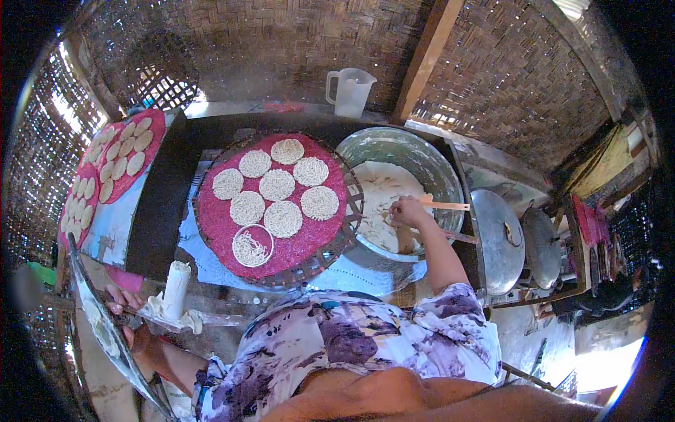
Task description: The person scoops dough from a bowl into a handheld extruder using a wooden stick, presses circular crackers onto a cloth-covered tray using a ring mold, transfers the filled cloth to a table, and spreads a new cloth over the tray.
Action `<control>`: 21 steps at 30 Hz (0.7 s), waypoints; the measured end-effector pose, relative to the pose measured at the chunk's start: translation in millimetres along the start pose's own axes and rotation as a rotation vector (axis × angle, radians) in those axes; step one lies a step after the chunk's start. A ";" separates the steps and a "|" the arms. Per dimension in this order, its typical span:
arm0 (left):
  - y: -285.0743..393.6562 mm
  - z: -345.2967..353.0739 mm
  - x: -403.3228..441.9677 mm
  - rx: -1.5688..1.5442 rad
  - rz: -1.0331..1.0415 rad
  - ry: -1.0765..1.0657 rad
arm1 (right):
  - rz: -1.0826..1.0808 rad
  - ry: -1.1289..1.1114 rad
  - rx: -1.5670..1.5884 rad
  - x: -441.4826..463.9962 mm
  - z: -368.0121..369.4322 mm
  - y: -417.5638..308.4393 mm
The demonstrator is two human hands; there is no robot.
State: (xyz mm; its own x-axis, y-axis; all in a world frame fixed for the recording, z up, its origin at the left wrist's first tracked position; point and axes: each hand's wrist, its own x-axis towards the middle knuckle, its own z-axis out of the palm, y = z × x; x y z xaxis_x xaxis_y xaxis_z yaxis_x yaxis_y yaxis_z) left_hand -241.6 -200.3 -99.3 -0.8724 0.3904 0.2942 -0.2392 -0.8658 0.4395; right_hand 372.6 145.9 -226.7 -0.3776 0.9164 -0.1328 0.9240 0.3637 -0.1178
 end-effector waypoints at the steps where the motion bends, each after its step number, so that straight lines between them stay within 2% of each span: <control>1: -1.0 0.0 0.0 0.006 0.002 0.003 | -0.017 0.010 -0.003 0.0 1.8 1.2; 5: -3.2 1.4 0.1 0.004 -0.009 -0.002 | 0.032 -0.030 0.001 -0.8 -4.7 -6.8; 8: -3.9 2.8 -0.3 0.002 -0.008 -0.011 | 0.025 0.041 0.004 -4.5 -8.8 -11.6; 11: -3.9 2.2 1.3 0.006 -0.009 -0.013 | 0.049 0.119 0.261 -7.5 -14.0 -7.0; 14: -3.4 1.8 1.7 0.011 -0.007 -0.012 | 0.001 0.161 0.657 -33.2 -49.6 -22.7; 17: -4.6 1.7 2.0 0.018 -0.010 -0.008 | -0.258 -0.042 0.749 -79.6 -100.4 -50.0; 20: -8.2 3.8 5.7 0.028 -0.019 -0.006 | -0.409 -0.286 0.664 -118.9 -123.7 -73.8; 21: -9.3 4.4 8.1 0.025 -0.021 -0.008 | -0.429 -0.291 0.606 -127.0 -120.3 -78.4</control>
State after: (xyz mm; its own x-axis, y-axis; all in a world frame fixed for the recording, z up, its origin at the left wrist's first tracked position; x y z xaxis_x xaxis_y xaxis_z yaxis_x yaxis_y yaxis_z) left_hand -244.5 -187.7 -97.3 -0.8635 0.4114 0.2917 -0.2467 -0.8491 0.4671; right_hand 355.2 21.0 -82.2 -0.7705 0.6064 -0.1966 0.5332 0.4439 -0.7202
